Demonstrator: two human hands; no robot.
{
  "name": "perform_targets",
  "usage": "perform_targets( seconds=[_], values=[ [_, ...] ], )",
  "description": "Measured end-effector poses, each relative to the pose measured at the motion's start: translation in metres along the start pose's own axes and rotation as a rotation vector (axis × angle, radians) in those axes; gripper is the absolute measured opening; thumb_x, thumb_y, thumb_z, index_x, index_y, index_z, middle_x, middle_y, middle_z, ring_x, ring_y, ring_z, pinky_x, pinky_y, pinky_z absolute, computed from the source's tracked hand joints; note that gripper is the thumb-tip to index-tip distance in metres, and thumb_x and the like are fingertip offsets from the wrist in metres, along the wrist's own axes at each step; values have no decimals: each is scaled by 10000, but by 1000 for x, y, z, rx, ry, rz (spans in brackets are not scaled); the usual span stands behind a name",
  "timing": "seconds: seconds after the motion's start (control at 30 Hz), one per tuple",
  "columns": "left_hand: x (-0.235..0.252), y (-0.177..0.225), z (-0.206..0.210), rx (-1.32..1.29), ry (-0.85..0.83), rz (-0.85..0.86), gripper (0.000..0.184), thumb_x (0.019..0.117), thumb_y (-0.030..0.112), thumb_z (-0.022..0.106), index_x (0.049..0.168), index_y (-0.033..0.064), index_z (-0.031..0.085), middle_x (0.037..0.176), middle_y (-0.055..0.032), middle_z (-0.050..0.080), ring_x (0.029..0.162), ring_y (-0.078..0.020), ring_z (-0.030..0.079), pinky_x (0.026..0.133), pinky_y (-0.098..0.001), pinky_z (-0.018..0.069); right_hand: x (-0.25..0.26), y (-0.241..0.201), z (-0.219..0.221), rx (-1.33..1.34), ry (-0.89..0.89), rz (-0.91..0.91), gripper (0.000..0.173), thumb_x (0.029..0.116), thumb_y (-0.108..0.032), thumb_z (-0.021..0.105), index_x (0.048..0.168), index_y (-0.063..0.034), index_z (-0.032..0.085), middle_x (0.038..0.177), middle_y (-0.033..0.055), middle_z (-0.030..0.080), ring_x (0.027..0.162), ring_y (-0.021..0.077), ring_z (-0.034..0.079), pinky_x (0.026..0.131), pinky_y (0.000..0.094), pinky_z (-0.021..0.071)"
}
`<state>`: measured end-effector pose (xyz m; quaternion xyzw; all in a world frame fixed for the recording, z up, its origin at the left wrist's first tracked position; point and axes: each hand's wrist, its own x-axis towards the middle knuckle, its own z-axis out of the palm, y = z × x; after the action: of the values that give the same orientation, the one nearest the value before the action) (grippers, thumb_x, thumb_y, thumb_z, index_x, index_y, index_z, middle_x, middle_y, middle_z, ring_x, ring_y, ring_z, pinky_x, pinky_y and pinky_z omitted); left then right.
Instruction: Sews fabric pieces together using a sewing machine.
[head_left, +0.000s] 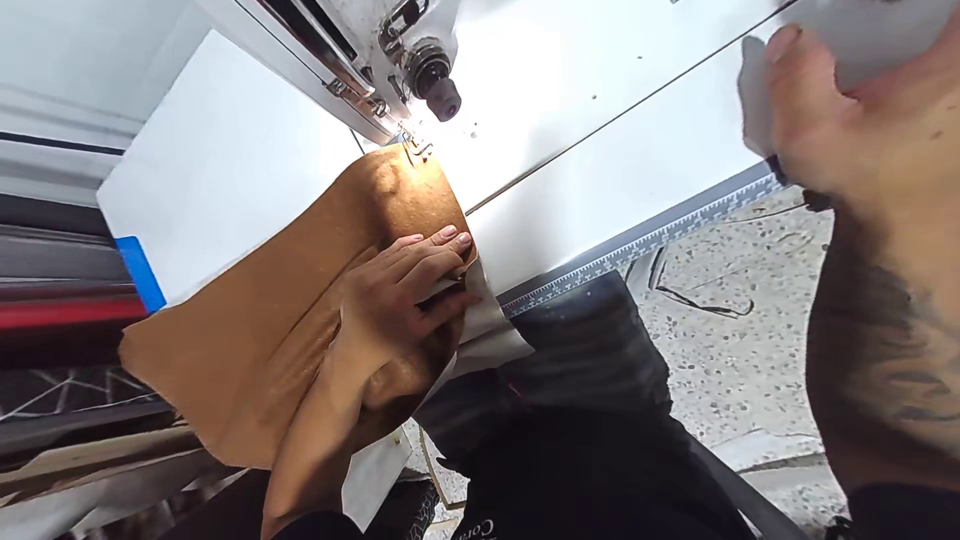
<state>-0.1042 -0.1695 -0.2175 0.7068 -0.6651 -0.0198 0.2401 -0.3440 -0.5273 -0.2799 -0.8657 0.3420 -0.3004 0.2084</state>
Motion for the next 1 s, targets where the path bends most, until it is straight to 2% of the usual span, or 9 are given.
perform_targets(
  seconds=[0.17, 0.3, 0.5, 0.6, 0.67, 0.87, 1.0],
  values=[
    [1, -1, 0, 6, 0, -2, 329, 927, 358, 774, 1104, 82, 741, 1243, -61, 743, 1242, -208, 670, 1109, -422, 531, 0, 3, 1, -3, -10, 15, 600, 984, -590, 570, 1252, -59, 645, 1105, 208, 704, 1056, 307, 691, 908, 565, 531],
    [0, -1, 1, 10, 4, -2, 323, 921, 346, 783, 1095, 77, 744, 1244, -68, 742, 1247, -214, 668, 1113, -433, 531, 0, 15, 6, 7, -7, 5, 550, 995, -582, 564, 1183, -75, 669, 1037, 178, 715, 980, 278, 708, 847, 550, 550],
    [1, -2, 1, 16, -4, -2, 327, 929, 352, 773, 1092, 71, 739, 1241, -72, 742, 1249, -220, 667, 1112, -438, 533, 0, 25, 10, 16, 4, -23, 504, 1010, -557, 553, 1150, -89, 678, 997, 177, 710, 938, 288, 706, 807, 562, 545],
    [1, -1, 0, 8, -8, -10, 308, 929, 353, 771, 1066, 80, 736, 1234, -64, 746, 1240, -210, 672, 1111, -445, 531, -2, 24, 10, -26, 74, -12, 466, 1047, -479, 517, 1040, -43, 682, 905, 189, 700, 852, 301, 703, 729, 557, 542],
    [1, -1, -2, -14, -19, -10, 286, 929, 338, 771, 1053, 83, 740, 1229, -63, 749, 1234, -205, 677, 1114, -455, 529, -2, 21, 10, -56, 102, -52, 457, 1068, -430, 489, 969, -22, 671, 845, 181, 689, 779, 280, 690, 673, 515, 534],
    [2, -1, -3, -67, -51, 4, 267, 932, 309, 769, 1038, 65, 742, 1237, -80, 745, 1246, -221, 670, 1136, -458, 511, 0, 11, 7, -86, 160, -97, 392, 1060, -366, 512, 1011, -45, 730, 933, 158, 739, 873, 230, 709, 764, 437, 539],
    [-2, -1, -1, -70, -36, 3, 254, 927, 300, 777, 1029, 70, 747, 1221, -83, 750, 1237, -226, 676, 1126, -459, 522, -2, 12, 9, -59, 182, -89, 390, 1056, -368, 522, 993, -39, 720, 920, 157, 732, 861, 227, 699, 759, 439, 534]
  ],
)
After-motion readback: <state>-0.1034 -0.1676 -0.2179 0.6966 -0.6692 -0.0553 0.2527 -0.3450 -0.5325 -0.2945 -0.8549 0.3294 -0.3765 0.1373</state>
